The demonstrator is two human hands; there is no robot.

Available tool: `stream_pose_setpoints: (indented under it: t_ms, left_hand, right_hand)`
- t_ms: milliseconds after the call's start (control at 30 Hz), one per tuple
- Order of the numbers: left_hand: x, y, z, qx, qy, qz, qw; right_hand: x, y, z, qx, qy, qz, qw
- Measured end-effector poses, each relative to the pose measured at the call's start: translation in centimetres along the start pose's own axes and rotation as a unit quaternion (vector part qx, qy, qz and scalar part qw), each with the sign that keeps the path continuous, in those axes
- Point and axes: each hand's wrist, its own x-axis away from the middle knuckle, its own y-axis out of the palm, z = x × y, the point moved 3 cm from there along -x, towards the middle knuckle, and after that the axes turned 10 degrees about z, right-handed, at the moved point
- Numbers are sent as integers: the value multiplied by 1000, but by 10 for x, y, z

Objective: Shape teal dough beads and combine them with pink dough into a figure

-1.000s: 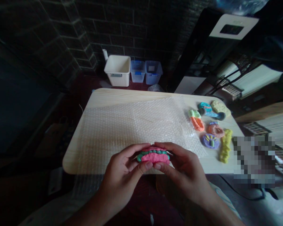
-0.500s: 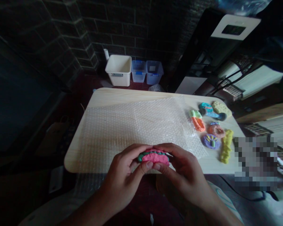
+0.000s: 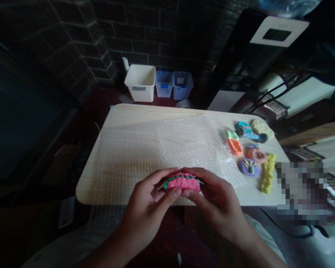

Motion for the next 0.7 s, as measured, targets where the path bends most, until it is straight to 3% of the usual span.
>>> stream_pose_setpoints:
  t_ms: [200,700]
  left_hand:
    - [-1,-1,-1,2,-19,5,1000]
    - [-3,-3,-2,1,-12,-12,1000]
  right_hand:
    - [0,-1,1,5,-43,23,999]
    - [0,0,2,-8,7,30,999]
